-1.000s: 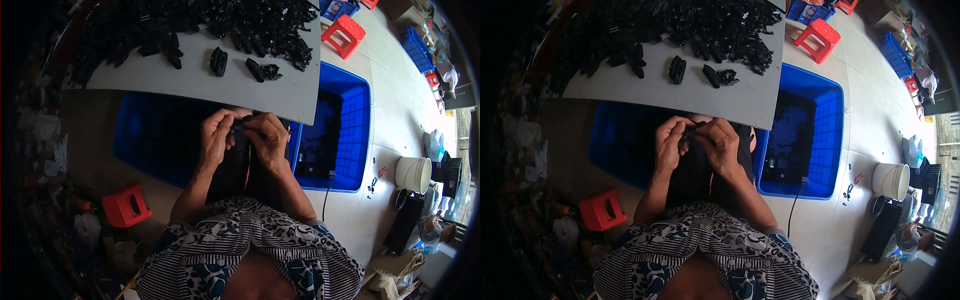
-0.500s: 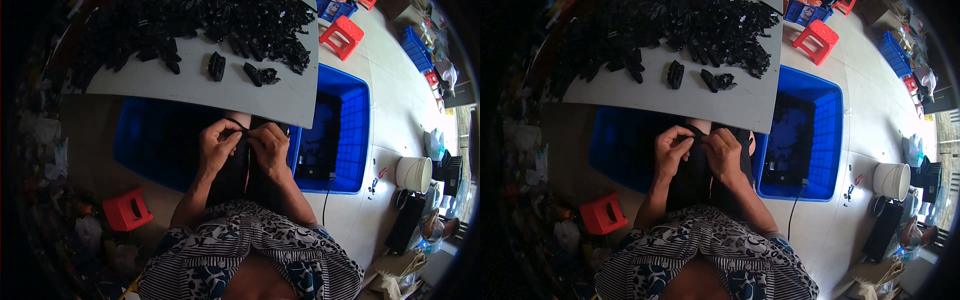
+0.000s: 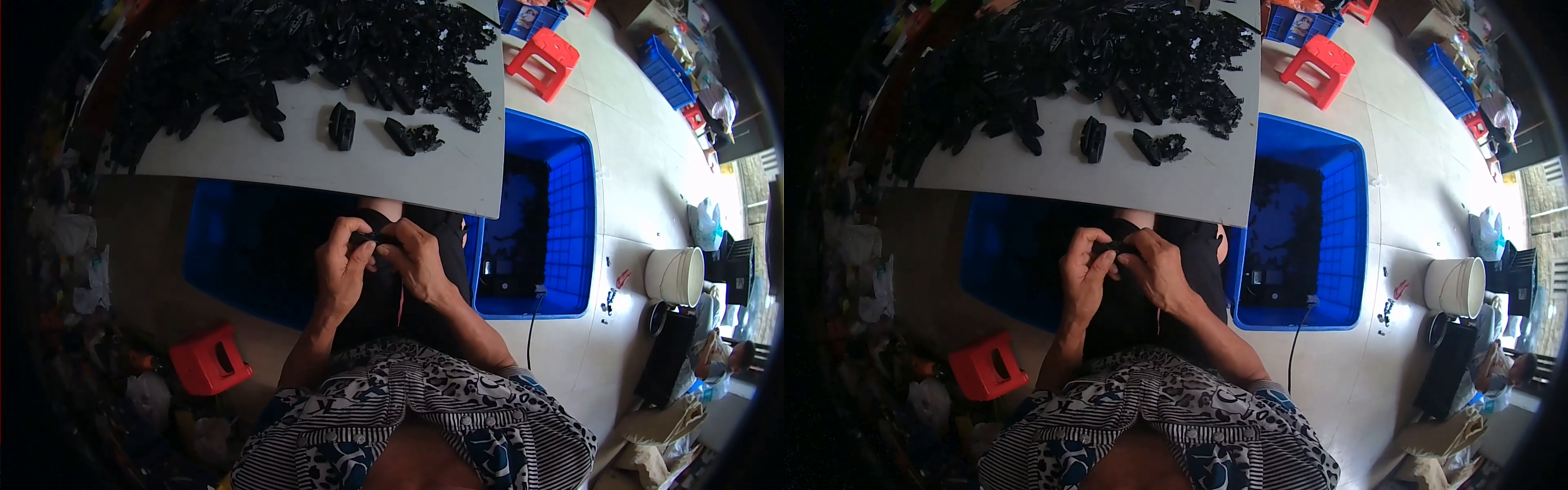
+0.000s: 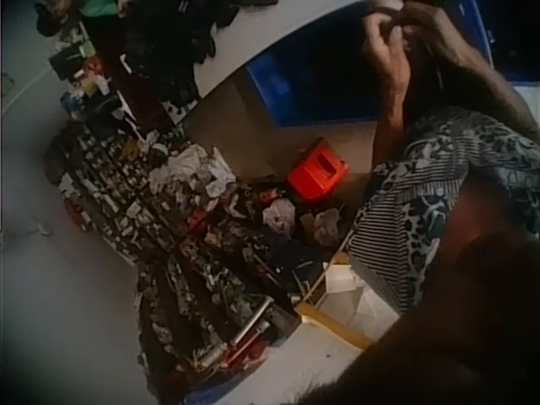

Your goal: The person picks up plastic components from the table, snaps the pieces together by hand, and drops the assembled parts into a tub.

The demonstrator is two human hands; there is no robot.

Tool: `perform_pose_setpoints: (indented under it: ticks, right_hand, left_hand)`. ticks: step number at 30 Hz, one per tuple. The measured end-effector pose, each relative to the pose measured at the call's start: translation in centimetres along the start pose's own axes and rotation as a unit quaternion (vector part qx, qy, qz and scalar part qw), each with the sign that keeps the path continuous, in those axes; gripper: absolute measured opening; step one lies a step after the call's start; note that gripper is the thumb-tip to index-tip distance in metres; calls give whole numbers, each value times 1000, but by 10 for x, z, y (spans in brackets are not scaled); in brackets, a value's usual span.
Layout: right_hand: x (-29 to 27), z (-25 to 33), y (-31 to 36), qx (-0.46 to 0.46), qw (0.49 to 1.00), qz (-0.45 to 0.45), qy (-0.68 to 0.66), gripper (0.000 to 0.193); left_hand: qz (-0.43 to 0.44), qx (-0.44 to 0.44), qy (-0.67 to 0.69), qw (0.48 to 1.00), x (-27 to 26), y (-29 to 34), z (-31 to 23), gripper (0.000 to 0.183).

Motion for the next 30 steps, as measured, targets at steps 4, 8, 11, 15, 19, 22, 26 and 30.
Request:
perform_pose_setpoints:
  ticks: [4,8,11,15,19,22,26,30]
  right_hand:
    - [1,3,-9,-50,998,16,19,20]
    - [-44,8,-40,-83,982,-142,92,18]
    - [-76,7,-72,-63,961,-214,160,21]
    - [-81,-12,-94,-65,922,-231,302,20]
    - [-80,-16,-93,-56,921,-216,319,12]
    - [-81,-14,-91,-65,933,-213,282,10]
    - [-83,-20,-93,-48,951,-208,222,9]
    - [-79,-14,-94,-93,920,-223,310,10]
  left_hand:
    - [8,-18,-11,1000,-17,-1,0,11]
    - [34,-111,-127,985,-64,-3,9,17]
    - [42,-38,-325,944,-72,-15,15,25]
    - [25,96,-379,920,-40,-55,14,37]
    - [55,260,-385,884,18,-114,5,51]
    - [89,271,-400,871,37,-140,19,49]
    - [91,258,-374,886,35,-144,28,36]
    - [74,269,-350,894,30,-135,27,35]
Point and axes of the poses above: each hand's wrist, its own y-axis away from the middle knuckle, its own x-axis out of the palm, z = x × y, the point moved 2 cm from there along -y, towards the middle knuckle, and after that the axes turned 8 degrees about x, right-handed, at the moved point
